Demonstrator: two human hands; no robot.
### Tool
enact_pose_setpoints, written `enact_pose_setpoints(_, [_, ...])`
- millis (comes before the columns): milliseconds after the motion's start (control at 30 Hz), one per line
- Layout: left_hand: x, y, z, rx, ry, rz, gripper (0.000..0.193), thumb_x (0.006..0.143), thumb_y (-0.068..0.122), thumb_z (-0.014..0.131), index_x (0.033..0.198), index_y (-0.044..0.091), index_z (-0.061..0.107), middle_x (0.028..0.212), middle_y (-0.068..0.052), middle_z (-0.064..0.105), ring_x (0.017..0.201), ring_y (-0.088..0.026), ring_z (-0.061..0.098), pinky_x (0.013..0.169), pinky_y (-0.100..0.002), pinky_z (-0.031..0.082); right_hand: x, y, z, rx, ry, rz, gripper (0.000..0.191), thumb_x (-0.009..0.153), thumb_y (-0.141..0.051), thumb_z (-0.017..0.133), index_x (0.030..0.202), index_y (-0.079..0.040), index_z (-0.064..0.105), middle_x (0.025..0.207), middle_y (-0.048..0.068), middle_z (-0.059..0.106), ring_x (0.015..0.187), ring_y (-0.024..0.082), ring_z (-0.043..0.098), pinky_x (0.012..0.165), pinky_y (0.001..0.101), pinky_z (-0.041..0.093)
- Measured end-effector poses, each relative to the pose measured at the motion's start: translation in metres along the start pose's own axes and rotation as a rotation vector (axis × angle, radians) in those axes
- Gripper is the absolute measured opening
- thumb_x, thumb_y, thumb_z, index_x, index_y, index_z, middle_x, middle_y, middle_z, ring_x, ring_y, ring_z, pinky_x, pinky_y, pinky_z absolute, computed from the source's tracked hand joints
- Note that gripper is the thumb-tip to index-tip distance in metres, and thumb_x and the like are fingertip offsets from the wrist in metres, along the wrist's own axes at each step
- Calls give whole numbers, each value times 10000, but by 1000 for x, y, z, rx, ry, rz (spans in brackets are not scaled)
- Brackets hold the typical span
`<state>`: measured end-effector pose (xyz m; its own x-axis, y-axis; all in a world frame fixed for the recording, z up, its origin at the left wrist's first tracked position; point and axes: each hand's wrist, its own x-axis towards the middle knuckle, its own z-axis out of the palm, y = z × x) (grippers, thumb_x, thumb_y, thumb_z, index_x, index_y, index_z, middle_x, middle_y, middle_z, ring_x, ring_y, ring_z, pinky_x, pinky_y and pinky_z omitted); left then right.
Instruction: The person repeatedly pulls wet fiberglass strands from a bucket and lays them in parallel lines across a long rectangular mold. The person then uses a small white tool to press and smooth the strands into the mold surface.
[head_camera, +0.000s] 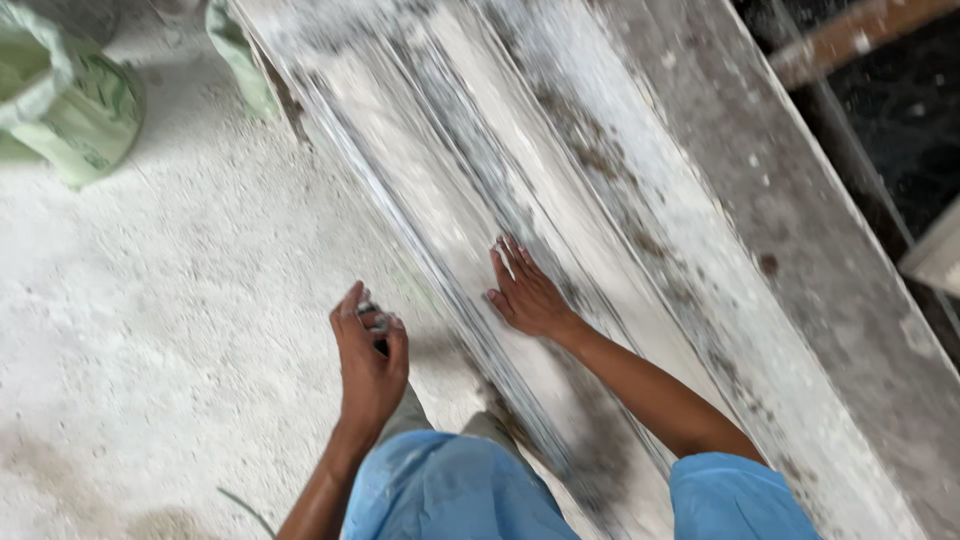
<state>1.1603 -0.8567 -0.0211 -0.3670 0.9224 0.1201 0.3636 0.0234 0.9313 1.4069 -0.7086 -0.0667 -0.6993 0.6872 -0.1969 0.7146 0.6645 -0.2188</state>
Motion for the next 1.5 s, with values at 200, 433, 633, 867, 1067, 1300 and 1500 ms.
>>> enact_pose_setpoints(200, [-193, 39, 55, 18, -32, 10, 640, 1021, 26, 593, 1567, -11, 263, 1417, -233, 384, 1072, -248, 602, 857, -355, 594, -184, 5, 57, 19, 102, -40, 721, 1092, -383, 378, 1574, 120, 194, 1646, 344, 202, 1560, 446, 137, 1276, 505, 123])
enact_pose_setpoints(433, [-357, 111, 91, 65, -184, 21, 691, 983, 53, 628, 1555, -2, 244, 1416, -239, 375, 1045, -249, 627, 781, -372, 579, -394, 1, 94, 13, 37, 7, 697, 1095, -369, 386, 1566, 112, 207, 1636, 348, 200, 1558, 448, 147, 1277, 516, 115])
enact_pose_setpoints(633, [-499, 129, 115, 35, -156, -22, 691, 1009, 53, 605, 1575, -9, 215, 1415, -258, 367, 1059, -253, 624, 806, -347, 605, -568, 7, 146, -18, 91, 32, 700, 1087, -381, 341, 1575, 102, 206, 1644, 341, 201, 1561, 439, 152, 1273, 530, 96])
enact_pose_setpoints(867, [-725, 132, 145, 36, -134, -28, 701, 1031, 67, 608, 1602, -10, 209, 1406, -249, 389, 1034, -248, 653, 850, -362, 583, -791, 18, 220, -34, 54, 83, 698, 1095, -365, 302, 1603, 93, 163, 1675, 307, 176, 1579, 416, 128, 1286, 558, 81])
enact_pose_setpoints(1067, [-872, 177, 168, 39, -247, -322, 728, 942, 73, 612, 1546, 7, 210, 1396, -261, 376, 965, -252, 659, 718, -348, 626, -969, 20, 260, -66, 74, 94, 685, 1081, -340, 326, 1589, 89, 165, 1664, 320, 177, 1573, 442, 120, 1275, 564, 95])
enact_pose_setpoints(1300, [-1011, 205, 218, 106, -217, -163, 711, 982, 54, 614, 1568, -32, 221, 1384, -284, 399, 1029, -289, 643, 813, -380, 602, -1149, 31, 306, 15, 59, 145, 676, 1079, -340, 333, 1601, 61, 179, 1668, 295, 189, 1577, 394, 142, 1286, 528, 103])
enact_pose_setpoints(1500, [-1160, 235, 306, 74, -247, -134, 702, 991, 77, 609, 1565, -19, 216, 1394, -283, 391, 1032, -286, 647, 727, -360, 621, -1301, 47, 342, 20, 47, 129, 677, 1099, -397, 278, 1609, 35, 171, 1678, 261, 190, 1583, 396, 140, 1295, 509, 93])
